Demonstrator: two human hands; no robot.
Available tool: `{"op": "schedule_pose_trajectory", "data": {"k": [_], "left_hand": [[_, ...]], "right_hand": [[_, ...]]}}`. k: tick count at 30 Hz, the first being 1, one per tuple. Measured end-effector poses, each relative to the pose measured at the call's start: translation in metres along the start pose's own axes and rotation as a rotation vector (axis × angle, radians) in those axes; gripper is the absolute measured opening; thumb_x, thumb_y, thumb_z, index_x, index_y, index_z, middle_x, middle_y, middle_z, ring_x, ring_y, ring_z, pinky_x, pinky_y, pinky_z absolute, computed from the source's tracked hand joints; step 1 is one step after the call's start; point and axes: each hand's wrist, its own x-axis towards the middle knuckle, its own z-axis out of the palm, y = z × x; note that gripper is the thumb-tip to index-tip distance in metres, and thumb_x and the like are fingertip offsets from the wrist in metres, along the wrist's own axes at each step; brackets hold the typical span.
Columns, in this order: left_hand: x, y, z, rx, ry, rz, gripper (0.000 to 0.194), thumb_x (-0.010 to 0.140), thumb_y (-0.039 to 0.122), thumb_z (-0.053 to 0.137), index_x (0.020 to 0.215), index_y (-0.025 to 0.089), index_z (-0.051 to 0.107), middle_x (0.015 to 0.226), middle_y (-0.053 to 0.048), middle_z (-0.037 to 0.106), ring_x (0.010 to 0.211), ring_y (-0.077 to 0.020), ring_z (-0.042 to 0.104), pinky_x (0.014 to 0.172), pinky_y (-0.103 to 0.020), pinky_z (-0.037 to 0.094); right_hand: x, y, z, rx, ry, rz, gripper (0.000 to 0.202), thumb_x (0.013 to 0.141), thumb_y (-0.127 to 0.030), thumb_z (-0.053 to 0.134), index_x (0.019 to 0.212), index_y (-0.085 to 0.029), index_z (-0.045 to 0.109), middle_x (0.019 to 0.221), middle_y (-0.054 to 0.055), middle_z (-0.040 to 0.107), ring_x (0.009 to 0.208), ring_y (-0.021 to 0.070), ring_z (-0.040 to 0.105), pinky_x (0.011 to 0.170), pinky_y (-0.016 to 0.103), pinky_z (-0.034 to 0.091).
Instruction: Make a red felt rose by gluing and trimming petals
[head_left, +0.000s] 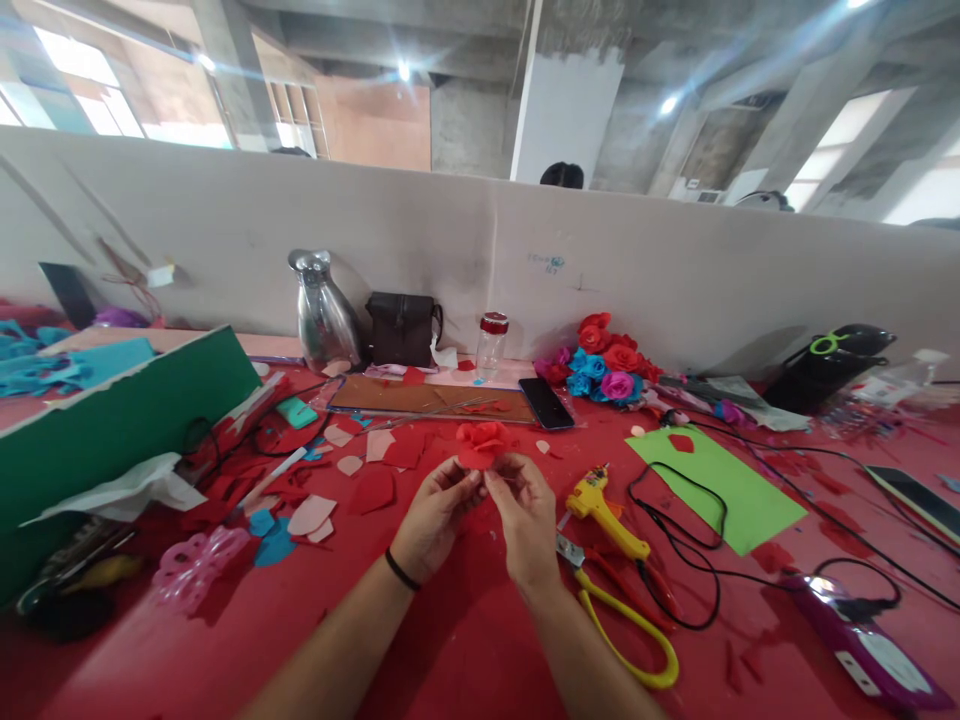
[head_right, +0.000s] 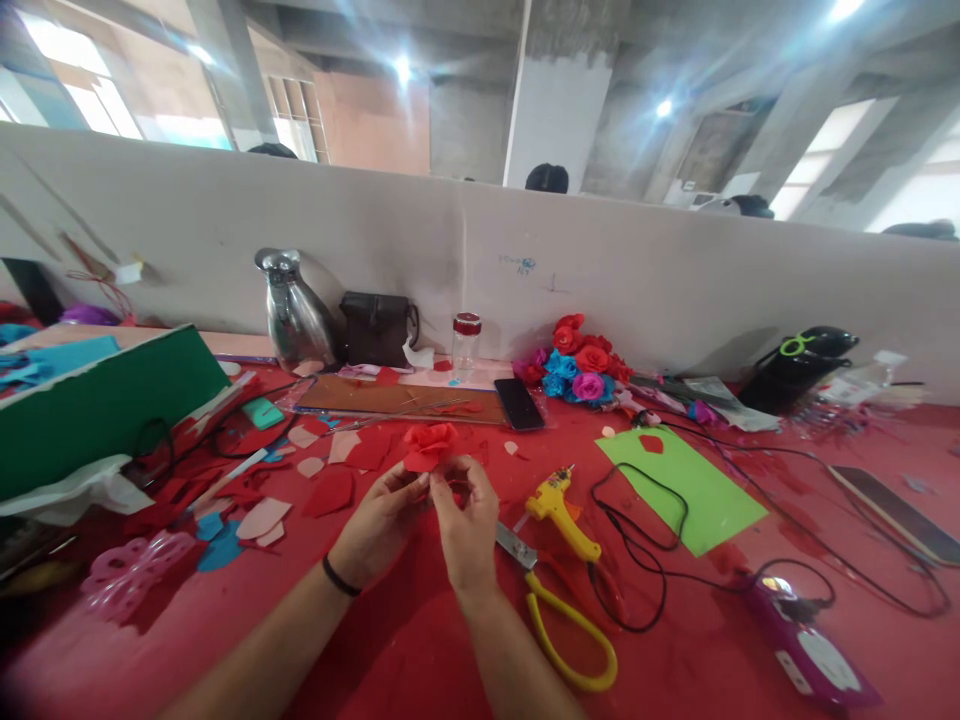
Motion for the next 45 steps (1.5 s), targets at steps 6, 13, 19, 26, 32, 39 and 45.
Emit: {"op": "schedule_pose_trajectory", "data": {"k": [6, 13, 19, 26, 32, 39, 45], "left_hand": [[0.002, 0.002, -0.001, -0.011, 0.062, 0.025, 0.022, 0.057, 0.019, 0.082, 0.07, 0.016, 0.065, 0.07, 0.002, 0.065, 0.063, -0.0089, 0.061, 0.068, -0.021, 0.048], [-0.002, -0.001, 0.005, 0.084, 0.119, 0.09, 0.021, 0.057, 0.021, 0.081, 0.072, 0.015, 0.068, 0.072, 0.0, 0.068, 0.067, -0.0103, 0.061, 0.07, -0.022, 0.048], [-0.001, -0.003, 0.007, 0.24, 0.139, 0.165, 0.021, 0.055, 0.026, 0.08, 0.068, 0.015, 0.067, 0.066, 0.0, 0.067, 0.063, -0.0122, 0.061, 0.066, -0.024, 0.048], [-0.003, 0.003, 0.008, 0.35, 0.122, 0.187, 0.017, 0.06, 0.028, 0.077, 0.067, 0.015, 0.069, 0.066, -0.001, 0.068, 0.065, -0.0134, 0.061, 0.068, -0.024, 0.047], [-0.003, 0.011, 0.005, 0.327, 0.201, 0.278, 0.016, 0.06, 0.029, 0.078, 0.07, 0.018, 0.072, 0.069, -0.001, 0.07, 0.069, -0.013, 0.061, 0.071, -0.023, 0.046], [-0.001, 0.018, 0.003, 0.296, 0.166, 0.215, 0.019, 0.057, 0.032, 0.079, 0.066, 0.016, 0.075, 0.064, -0.004, 0.071, 0.065, -0.0149, 0.062, 0.069, -0.026, 0.048], [0.0, 0.019, 0.003, 0.229, 0.187, 0.204, 0.018, 0.052, 0.027, 0.082, 0.064, 0.017, 0.074, 0.063, -0.003, 0.071, 0.063, -0.0133, 0.061, 0.066, -0.024, 0.048]], "right_hand": [[0.001, 0.002, 0.0, 0.194, 0.059, 0.163, 0.011, 0.067, -0.021, 0.066, 0.077, -0.019, 0.065, 0.076, -0.001, 0.065, 0.076, 0.0146, 0.058, 0.072, 0.027, 0.045], [0.005, 0.005, 0.002, 0.144, 0.054, 0.192, 0.018, 0.065, -0.028, 0.072, 0.078, -0.018, 0.067, 0.076, 0.0, 0.067, 0.074, 0.0143, 0.058, 0.072, 0.027, 0.046], [0.007, 0.015, 0.002, 0.154, 0.074, 0.203, 0.017, 0.065, -0.031, 0.074, 0.071, -0.017, 0.067, 0.067, -0.003, 0.065, 0.065, 0.0127, 0.056, 0.066, 0.026, 0.046], [0.007, 0.014, 0.002, 0.182, 0.041, 0.211, 0.017, 0.067, -0.033, 0.073, 0.075, -0.018, 0.069, 0.069, -0.002, 0.068, 0.068, 0.014, 0.059, 0.071, 0.028, 0.046], [0.004, 0.007, 0.004, 0.177, -0.026, 0.191, 0.017, 0.071, -0.034, 0.07, 0.079, -0.02, 0.069, 0.077, -0.001, 0.07, 0.077, 0.0138, 0.06, 0.077, 0.027, 0.046], [0.001, 0.004, 0.004, 0.051, -0.143, 0.131, 0.02, 0.077, -0.037, 0.065, 0.082, -0.019, 0.069, 0.08, 0.002, 0.071, 0.077, 0.017, 0.063, 0.081, 0.032, 0.047], [0.003, 0.01, -0.001, -0.057, -0.166, 0.071, 0.028, 0.08, -0.04, 0.061, 0.096, -0.018, 0.068, 0.094, 0.006, 0.071, 0.091, 0.0216, 0.063, 0.087, 0.035, 0.045]]}}
